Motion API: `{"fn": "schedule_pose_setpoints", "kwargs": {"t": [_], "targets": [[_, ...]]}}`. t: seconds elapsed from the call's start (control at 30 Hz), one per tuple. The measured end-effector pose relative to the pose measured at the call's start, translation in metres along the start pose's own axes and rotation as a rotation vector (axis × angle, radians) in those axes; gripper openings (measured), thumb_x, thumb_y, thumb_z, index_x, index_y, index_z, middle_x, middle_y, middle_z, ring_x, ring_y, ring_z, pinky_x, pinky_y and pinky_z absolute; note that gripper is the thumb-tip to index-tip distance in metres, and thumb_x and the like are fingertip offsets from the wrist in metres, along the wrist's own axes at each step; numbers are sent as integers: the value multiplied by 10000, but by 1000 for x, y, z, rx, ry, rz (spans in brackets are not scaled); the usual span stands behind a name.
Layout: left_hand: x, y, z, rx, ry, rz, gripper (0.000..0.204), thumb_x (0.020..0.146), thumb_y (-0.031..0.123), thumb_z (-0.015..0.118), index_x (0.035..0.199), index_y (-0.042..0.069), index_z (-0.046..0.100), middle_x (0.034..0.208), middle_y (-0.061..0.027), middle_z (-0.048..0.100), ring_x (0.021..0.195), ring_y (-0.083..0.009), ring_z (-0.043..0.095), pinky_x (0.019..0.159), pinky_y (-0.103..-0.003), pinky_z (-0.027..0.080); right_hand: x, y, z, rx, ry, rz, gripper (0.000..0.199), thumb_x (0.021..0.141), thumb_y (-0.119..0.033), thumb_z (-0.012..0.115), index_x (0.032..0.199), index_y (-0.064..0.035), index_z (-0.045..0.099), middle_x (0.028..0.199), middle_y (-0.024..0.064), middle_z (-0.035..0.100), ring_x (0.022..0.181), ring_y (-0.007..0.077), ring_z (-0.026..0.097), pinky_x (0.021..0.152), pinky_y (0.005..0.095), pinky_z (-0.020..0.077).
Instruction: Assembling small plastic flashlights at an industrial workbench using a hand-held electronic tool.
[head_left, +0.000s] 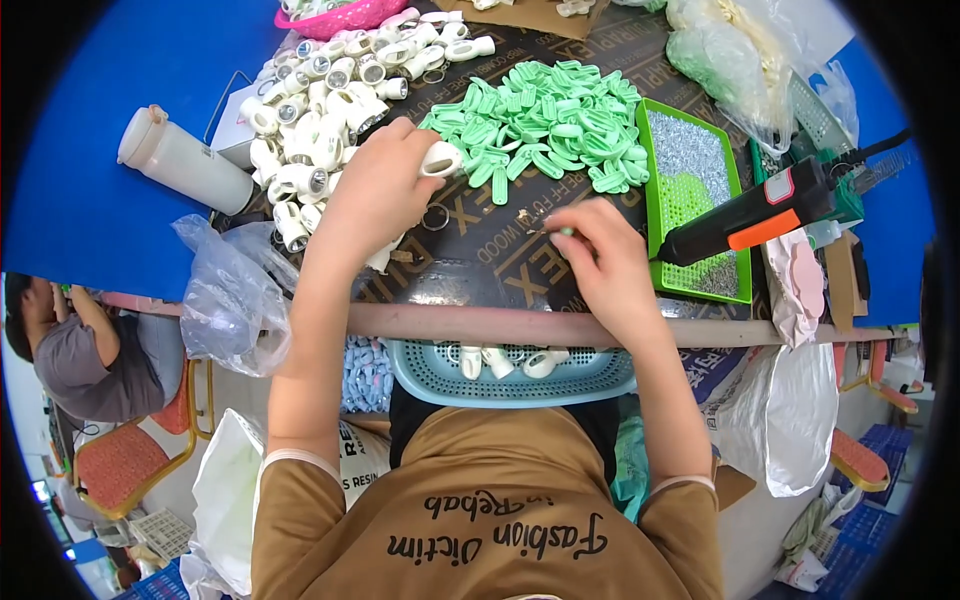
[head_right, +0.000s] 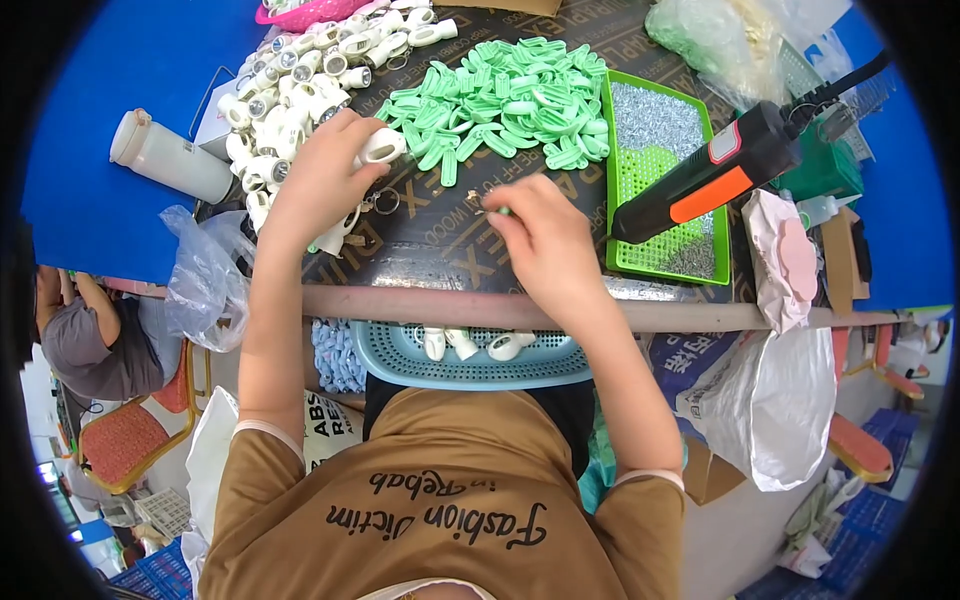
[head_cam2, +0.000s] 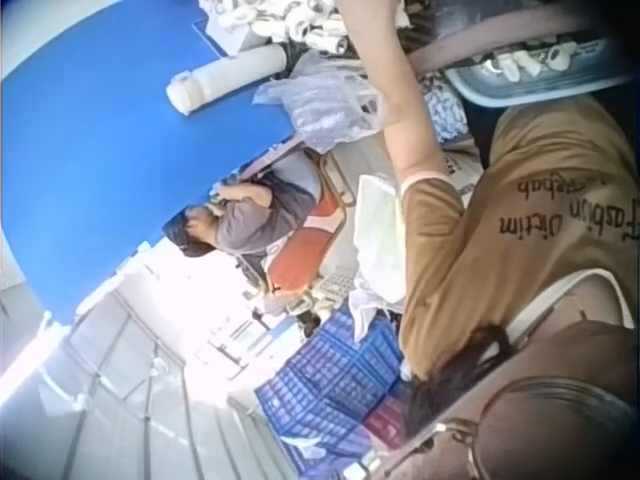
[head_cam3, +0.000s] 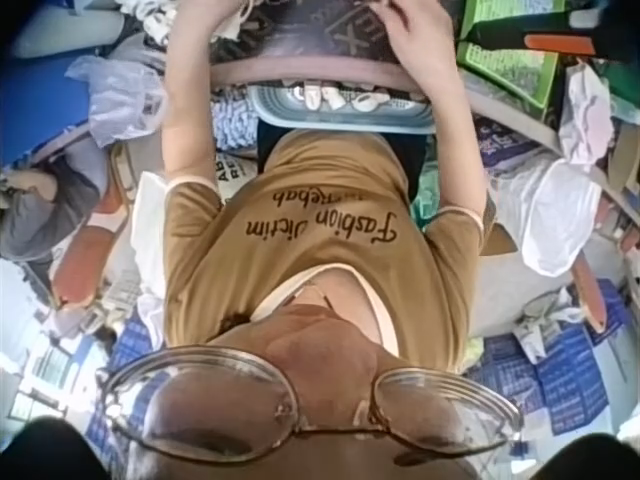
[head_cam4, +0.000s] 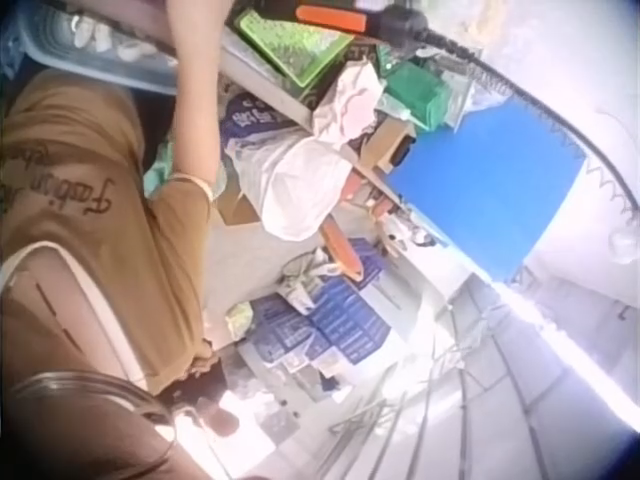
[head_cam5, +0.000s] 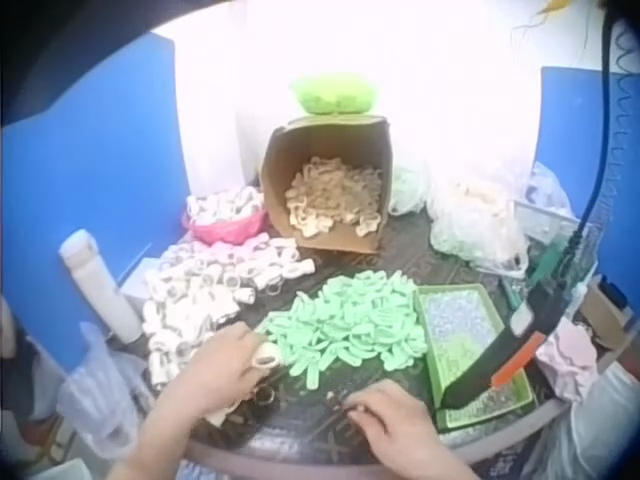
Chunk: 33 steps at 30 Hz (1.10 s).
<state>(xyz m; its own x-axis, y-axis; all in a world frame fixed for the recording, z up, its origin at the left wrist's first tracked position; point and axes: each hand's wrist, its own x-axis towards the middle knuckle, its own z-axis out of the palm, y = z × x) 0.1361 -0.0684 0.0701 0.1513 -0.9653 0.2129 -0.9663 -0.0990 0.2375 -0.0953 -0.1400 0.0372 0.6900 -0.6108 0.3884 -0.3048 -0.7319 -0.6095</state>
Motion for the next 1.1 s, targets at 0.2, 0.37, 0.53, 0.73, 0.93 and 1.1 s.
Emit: {"fn": "schedule_pose_setpoints", "kwargs": {"t": [0.2, 0.37, 0.53, 0.73, 0.93, 1.1], "targets": [[-21, 44, 0, -511, 69, 309, 373, 643, -67, 605, 993, 55, 559, 986, -99, 573, 974, -283, 492, 859, -351, 397, -44, 5, -7, 259, 130, 168, 91, 716, 36, 618, 794, -4, 591, 792, 86, 575, 642, 180, 547, 535, 263, 429], [-38, 65, 41, -476, -80, 389, 314, 728, -58, 503, 1012, 71, 539, 1153, -164, 467, 939, -328, 553, 778, -350, 464, -57, -1, -19, 32, 79, 182, 104, 690, 21, 630, 767, 1, 563, 790, 107, 595, 697, 259, 564, 624, 324, 450], [-58, 73, 49, -627, -91, 356, 251, 768, -24, 514, 1010, 39, 496, 1146, -173, 444, 951, -329, 541, 768, -354, 462, -65, -7, -29, 31, 34, 165, 104, 694, 12, 624, 767, -5, 552, 800, 116, 596, 742, 292, 565, 666, 349, 452], [-60, 93, 61, -636, 51, 146, 359, 737, 44, 632, 1005, 6, 396, 1066, -169, 466, 895, -342, 526, 736, -372, 448, -65, -12, -35, 90, 96, 225, 159, 665, 42, 638, 802, -12, 579, 798, 100, 606, 747, 256, 574, 654, 330, 457], [-57, 83, 62, -799, 19, 81, 289, 681, -8, 612, 967, 24, 593, 987, -132, 560, 898, -292, 546, 787, -340, 450, -60, -11, -36, 220, 199, 101, 190, 639, 54, 655, 805, -33, 619, 807, 86, 617, 749, 233, 576, 659, 304, 458], [-58, 82, 55, -825, -83, 152, 346, 682, 7, 613, 1025, 57, 617, 902, -87, 611, 897, -238, 554, 763, -334, 469, -50, -17, -26, 49, 125, -171, 196, 647, 10, 675, 830, -48, 635, 831, 70, 607, 735, 238, 563, 640, 309, 458]]}}
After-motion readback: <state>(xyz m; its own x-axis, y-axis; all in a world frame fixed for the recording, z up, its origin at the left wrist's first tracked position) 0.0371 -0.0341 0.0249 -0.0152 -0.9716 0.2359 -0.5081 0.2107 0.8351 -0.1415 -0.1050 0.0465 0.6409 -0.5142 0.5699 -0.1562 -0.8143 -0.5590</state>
